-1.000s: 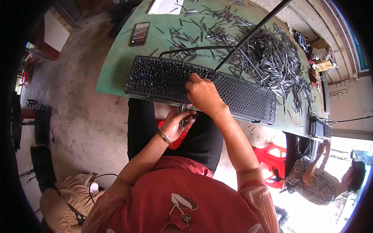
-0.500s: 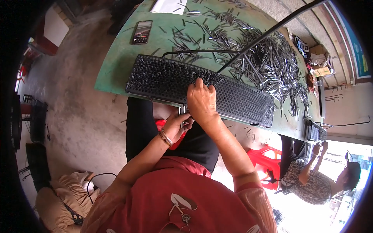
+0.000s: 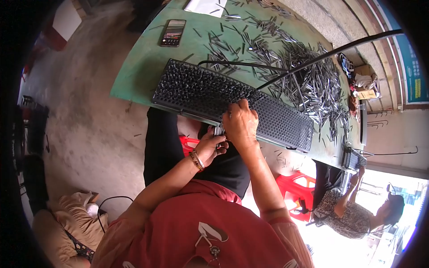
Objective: Assembling metal frames by manually inserting thin metal pins into a mesh frame.
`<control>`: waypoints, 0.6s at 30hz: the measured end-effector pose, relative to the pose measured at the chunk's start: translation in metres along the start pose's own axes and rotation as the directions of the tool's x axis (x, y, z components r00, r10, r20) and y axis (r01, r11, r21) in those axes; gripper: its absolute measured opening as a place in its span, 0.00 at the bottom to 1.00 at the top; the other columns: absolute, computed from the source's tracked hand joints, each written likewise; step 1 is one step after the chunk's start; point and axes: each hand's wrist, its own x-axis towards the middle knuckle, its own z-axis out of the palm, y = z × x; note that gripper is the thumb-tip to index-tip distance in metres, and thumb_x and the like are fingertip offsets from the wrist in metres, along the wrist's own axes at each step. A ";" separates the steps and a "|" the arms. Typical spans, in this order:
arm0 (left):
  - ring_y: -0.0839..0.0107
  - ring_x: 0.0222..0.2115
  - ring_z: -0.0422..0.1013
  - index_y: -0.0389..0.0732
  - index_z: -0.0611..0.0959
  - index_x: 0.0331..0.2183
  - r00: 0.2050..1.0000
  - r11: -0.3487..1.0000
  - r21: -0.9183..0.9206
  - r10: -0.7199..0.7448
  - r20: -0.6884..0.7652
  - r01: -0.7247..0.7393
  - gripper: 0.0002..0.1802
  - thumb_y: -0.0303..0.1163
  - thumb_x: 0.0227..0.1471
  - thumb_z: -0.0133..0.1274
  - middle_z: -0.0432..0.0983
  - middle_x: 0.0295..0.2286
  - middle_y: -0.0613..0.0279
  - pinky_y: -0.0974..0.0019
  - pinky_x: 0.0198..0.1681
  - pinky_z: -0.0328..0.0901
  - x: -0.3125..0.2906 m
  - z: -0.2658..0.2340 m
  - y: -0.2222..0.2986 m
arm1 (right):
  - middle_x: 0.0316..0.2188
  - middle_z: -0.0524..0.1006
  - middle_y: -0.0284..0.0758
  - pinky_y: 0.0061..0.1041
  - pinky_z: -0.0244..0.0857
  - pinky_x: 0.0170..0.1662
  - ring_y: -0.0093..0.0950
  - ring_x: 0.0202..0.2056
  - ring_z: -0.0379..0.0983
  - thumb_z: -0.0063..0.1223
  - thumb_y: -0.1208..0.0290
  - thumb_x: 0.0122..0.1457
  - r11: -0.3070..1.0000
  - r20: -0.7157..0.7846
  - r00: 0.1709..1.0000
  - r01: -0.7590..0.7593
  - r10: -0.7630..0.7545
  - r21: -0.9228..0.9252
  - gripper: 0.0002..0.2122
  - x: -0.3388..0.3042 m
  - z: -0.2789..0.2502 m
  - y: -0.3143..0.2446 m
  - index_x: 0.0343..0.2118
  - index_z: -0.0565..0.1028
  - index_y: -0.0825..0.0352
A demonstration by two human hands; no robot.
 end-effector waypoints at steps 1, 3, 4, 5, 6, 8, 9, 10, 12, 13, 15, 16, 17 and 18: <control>0.79 0.27 0.69 0.45 0.70 0.45 1.000 1.000 -0.011 -0.002 0.008 0.002 0.15 0.29 0.53 0.45 0.74 0.33 0.64 0.72 0.31 0.67 0.000 0.000 0.000 | 0.27 0.71 0.36 0.35 0.65 0.33 0.39 0.27 0.72 0.55 0.68 0.47 1.000 0.003 1.000 0.006 -0.006 -0.002 0.06 0.001 0.000 -0.001 0.25 0.76 0.65; 0.79 0.27 0.69 0.45 0.70 0.46 1.000 1.000 -0.026 0.001 0.015 0.000 0.16 0.29 0.53 0.44 0.74 0.33 0.64 0.72 0.31 0.67 0.001 -0.003 -0.001 | 0.27 0.71 0.37 0.34 0.65 0.34 0.38 0.27 0.71 0.54 0.69 0.44 0.995 -0.006 0.997 -0.074 0.074 0.070 0.06 0.002 0.001 -0.004 0.23 0.76 0.65; 0.79 0.27 0.69 0.46 0.70 0.47 0.999 0.999 -0.034 0.004 0.049 -0.003 0.17 0.28 0.54 0.44 0.74 0.33 0.64 0.73 0.31 0.67 0.002 -0.005 -0.002 | 0.27 0.71 0.37 0.34 0.65 0.34 0.38 0.27 0.71 0.54 0.69 0.44 0.995 -0.006 0.997 -0.071 0.072 0.067 0.06 0.003 0.002 -0.004 0.23 0.76 0.65; 0.80 0.27 0.69 0.46 0.70 0.48 0.997 0.999 -0.042 0.008 0.083 -0.005 0.18 0.28 0.54 0.43 0.74 0.33 0.64 0.73 0.31 0.67 0.003 -0.006 -0.002 | 0.26 0.72 0.37 0.34 0.66 0.33 0.38 0.27 0.72 0.54 0.69 0.44 0.988 0.004 0.994 -0.111 0.112 0.111 0.06 0.004 0.003 -0.003 0.22 0.76 0.65; 0.80 0.27 0.69 0.46 0.70 0.48 0.996 0.999 -0.045 0.010 0.084 -0.006 0.18 0.28 0.54 0.43 0.74 0.33 0.64 0.73 0.31 0.67 0.004 -0.008 -0.002 | 0.26 0.72 0.36 0.34 0.66 0.33 0.38 0.28 0.72 0.54 0.69 0.43 0.976 0.015 0.988 -0.152 0.151 0.156 0.06 0.004 0.003 -0.002 0.21 0.76 0.66; 0.80 0.26 0.69 0.47 0.70 0.49 0.998 1.000 -0.030 0.005 0.069 -0.003 0.19 0.28 0.54 0.43 0.75 0.32 0.64 0.73 0.31 0.67 0.000 -0.005 0.003 | 0.26 0.73 0.36 0.34 0.67 0.33 0.38 0.28 0.72 0.54 0.69 0.43 0.969 0.020 0.988 -0.156 0.155 0.191 0.06 0.004 0.003 0.002 0.21 0.76 0.66; 0.80 0.26 0.69 0.47 0.70 0.49 0.998 1.000 -0.031 0.005 0.069 -0.003 0.19 0.28 0.54 0.43 0.75 0.32 0.64 0.73 0.31 0.67 -0.001 -0.005 0.003 | 0.26 0.73 0.36 0.33 0.67 0.33 0.38 0.29 0.73 0.54 0.69 0.44 0.960 0.024 0.987 -0.161 0.159 0.228 0.06 0.004 0.003 0.004 0.21 0.76 0.66; 0.80 0.26 0.69 0.47 0.70 0.49 0.998 0.999 -0.037 0.006 0.065 -0.003 0.19 0.28 0.54 0.43 0.75 0.32 0.64 0.73 0.31 0.67 -0.002 -0.004 0.004 | 0.26 0.73 0.36 0.33 0.67 0.33 0.38 0.29 0.73 0.54 0.69 0.44 0.961 0.024 0.987 -0.160 0.158 0.228 0.06 0.004 0.004 0.005 0.21 0.76 0.66; 0.81 0.26 0.69 0.47 0.71 0.49 0.998 0.999 -0.043 0.006 0.061 -0.004 0.18 0.28 0.54 0.43 0.75 0.32 0.64 0.73 0.31 0.66 -0.003 -0.003 0.005 | 0.27 0.73 0.36 0.34 0.67 0.32 0.38 0.28 0.73 0.54 0.70 0.44 0.946 0.044 0.984 -0.179 0.174 0.271 0.06 0.004 0.006 0.008 0.22 0.77 0.66; 0.81 0.26 0.68 0.47 0.71 0.49 0.998 0.999 -0.038 0.003 0.058 -0.001 0.19 0.28 0.54 0.43 0.75 0.32 0.64 0.73 0.31 0.66 -0.004 -0.002 0.006 | 0.27 0.73 0.36 0.34 0.67 0.32 0.38 0.28 0.73 0.54 0.70 0.44 0.946 0.044 0.984 -0.179 0.173 0.272 0.06 0.004 0.007 0.007 0.22 0.77 0.66; 0.80 0.26 0.68 0.47 0.71 0.49 0.999 0.999 -0.033 0.001 0.055 0.001 0.19 0.28 0.54 0.43 0.75 0.32 0.64 0.73 0.31 0.66 -0.003 -0.002 0.005 | 0.26 0.73 0.36 0.33 0.66 0.33 0.37 0.28 0.72 0.53 0.70 0.45 0.937 0.014 0.986 -0.163 0.166 0.309 0.06 0.002 0.008 0.007 0.23 0.76 0.67; 0.80 0.26 0.68 0.47 0.71 0.49 0.999 0.999 -0.031 -0.005 0.052 0.006 0.19 0.28 0.54 0.43 0.75 0.32 0.64 0.73 0.31 0.66 -0.003 -0.001 0.005 | 0.26 0.73 0.36 0.33 0.66 0.33 0.37 0.28 0.72 0.53 0.70 0.45 0.937 0.014 0.986 -0.163 0.167 0.310 0.06 0.001 0.008 0.008 0.23 0.76 0.67; 0.80 0.26 0.68 0.47 0.71 0.49 0.999 0.999 -0.029 -0.010 0.049 0.012 0.19 0.29 0.54 0.44 0.75 0.32 0.64 0.73 0.31 0.66 -0.003 -0.001 0.004 | 0.26 0.73 0.36 0.33 0.66 0.33 0.37 0.28 0.72 0.53 0.70 0.45 0.932 0.011 0.986 -0.160 0.165 0.324 0.06 0.001 0.009 0.009 0.23 0.76 0.67; 0.80 0.26 0.68 0.47 0.71 0.49 0.999 0.999 -0.029 -0.011 0.049 0.012 0.19 0.29 0.54 0.44 0.75 0.32 0.64 0.73 0.31 0.66 -0.002 -0.001 0.004 | 0.26 0.72 0.36 0.33 0.66 0.33 0.36 0.28 0.72 0.53 0.70 0.45 0.928 0.007 0.986 -0.157 0.164 0.338 0.06 0.000 0.010 0.010 0.23 0.76 0.67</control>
